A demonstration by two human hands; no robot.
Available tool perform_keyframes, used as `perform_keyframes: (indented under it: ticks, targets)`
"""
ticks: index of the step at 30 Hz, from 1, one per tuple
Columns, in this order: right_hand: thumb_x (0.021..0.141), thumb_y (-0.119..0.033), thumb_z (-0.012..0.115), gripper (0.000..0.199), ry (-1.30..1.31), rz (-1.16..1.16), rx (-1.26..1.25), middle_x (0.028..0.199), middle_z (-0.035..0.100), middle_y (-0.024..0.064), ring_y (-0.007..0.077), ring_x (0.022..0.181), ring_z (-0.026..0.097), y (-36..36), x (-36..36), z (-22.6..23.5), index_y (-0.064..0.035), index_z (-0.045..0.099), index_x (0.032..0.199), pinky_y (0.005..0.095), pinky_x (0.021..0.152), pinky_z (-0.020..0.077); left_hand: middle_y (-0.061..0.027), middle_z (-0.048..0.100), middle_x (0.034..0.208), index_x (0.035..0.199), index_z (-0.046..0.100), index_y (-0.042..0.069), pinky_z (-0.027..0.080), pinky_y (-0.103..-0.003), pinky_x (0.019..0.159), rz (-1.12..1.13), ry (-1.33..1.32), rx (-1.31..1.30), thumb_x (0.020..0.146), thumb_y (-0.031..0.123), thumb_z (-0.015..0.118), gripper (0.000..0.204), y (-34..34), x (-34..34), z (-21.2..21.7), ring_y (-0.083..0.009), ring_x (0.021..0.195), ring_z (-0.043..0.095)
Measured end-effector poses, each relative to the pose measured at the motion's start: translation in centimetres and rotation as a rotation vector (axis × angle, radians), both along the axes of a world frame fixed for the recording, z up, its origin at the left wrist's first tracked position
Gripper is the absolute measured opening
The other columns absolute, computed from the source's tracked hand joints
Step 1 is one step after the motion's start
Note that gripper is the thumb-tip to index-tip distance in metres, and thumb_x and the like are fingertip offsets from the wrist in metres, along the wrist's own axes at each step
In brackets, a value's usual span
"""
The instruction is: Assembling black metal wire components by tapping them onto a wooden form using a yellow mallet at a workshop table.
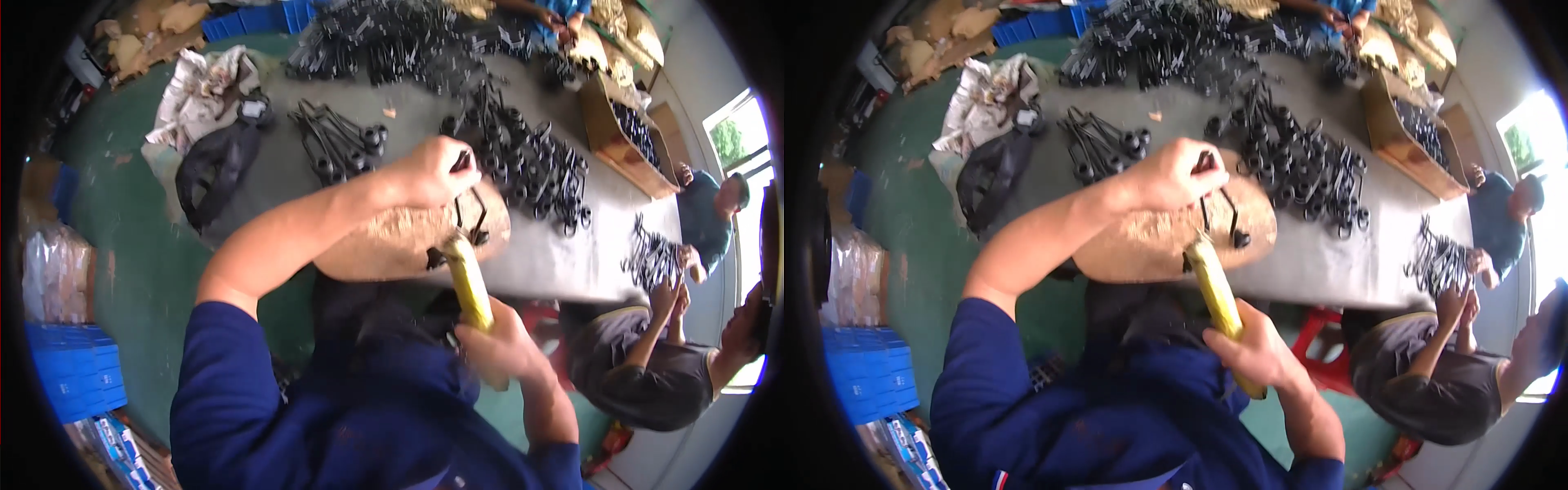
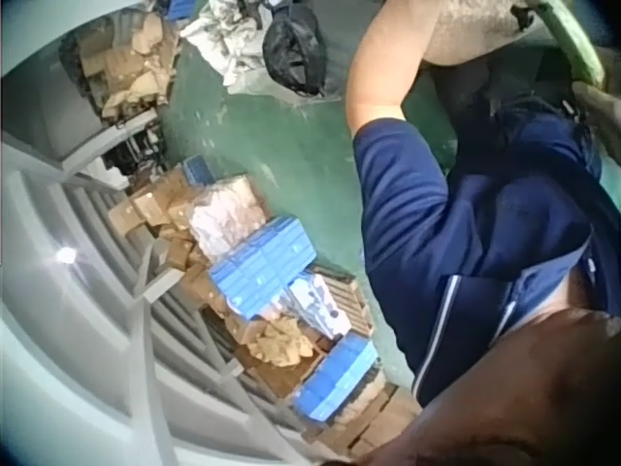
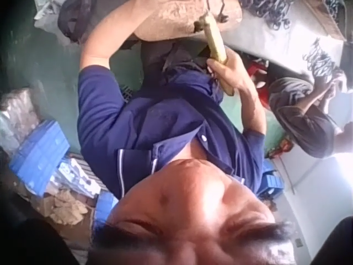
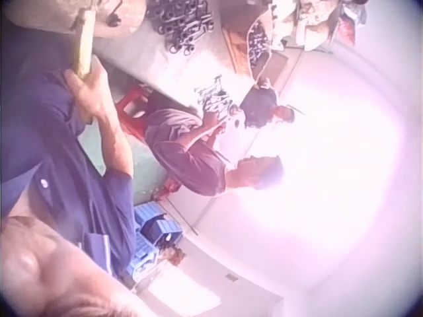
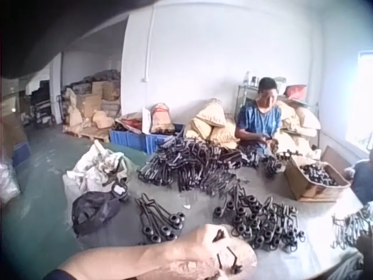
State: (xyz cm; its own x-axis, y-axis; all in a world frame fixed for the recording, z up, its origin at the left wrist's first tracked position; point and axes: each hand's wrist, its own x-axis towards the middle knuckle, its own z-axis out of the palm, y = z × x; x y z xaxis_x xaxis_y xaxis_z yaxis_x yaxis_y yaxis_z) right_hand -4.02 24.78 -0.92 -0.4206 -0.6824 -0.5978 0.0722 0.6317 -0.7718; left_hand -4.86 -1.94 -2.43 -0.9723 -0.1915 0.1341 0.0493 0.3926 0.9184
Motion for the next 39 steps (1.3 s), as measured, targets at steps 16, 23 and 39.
perform_keyframes:
  ticks: [16, 23, 39]
  targets:
    - [0.083, -0.014, 0.071, 0.033, -0.074, 0.082, -0.07, 0.077, 0.059, 0.0033, 0.0109, 0.063, 0.057, 1.9, -0.7, -1.7, 0.001, 0.053, 0.106, 0.0297, 0.057, 0.0495, -0.0055, 0.066, 0.071, 0.086, 0.065, 0.001, 0.046, -0.026, 0.048, 0.018, 0.002, -0.125, 0.091, 0.013, 0.063, 0.014, 0.2, 0.6, 0.3, -0.0093, 0.054, 0.057]
    - [0.086, -0.01, 0.066, 0.021, 0.028, -0.393, -0.254, 0.073, 0.057, 0.0053, 0.0145, 0.057, 0.058, 4.5, -4.2, -4.3, -0.0016, 0.051, 0.098, 0.0282, 0.053, 0.0496, -0.0031, 0.067, 0.075, 0.098, 0.067, 0.006, 0.047, -0.019, 0.045, 0.185, -0.114, 0.408, 0.092, 0.024, 0.064, 0.019, -13.2, 3.9, 2.6, -0.0093, 0.056, 0.061]
    - [0.088, -0.017, 0.06, 0.016, -0.186, -0.758, -0.289, 0.067, 0.059, 0.0088, 0.0195, 0.05, 0.059, 6.6, -9.8, -7.6, -0.0033, 0.053, 0.089, 0.0326, 0.047, 0.0505, -0.0134, 0.072, 0.091, 0.115, 0.063, -0.001, 0.055, -0.03, 0.073, 0.255, 0.037, -0.257, 0.077, 0.028, 0.077, 0.05, -7.0, -10.5, -1.7, -0.017, 0.079, 0.069]
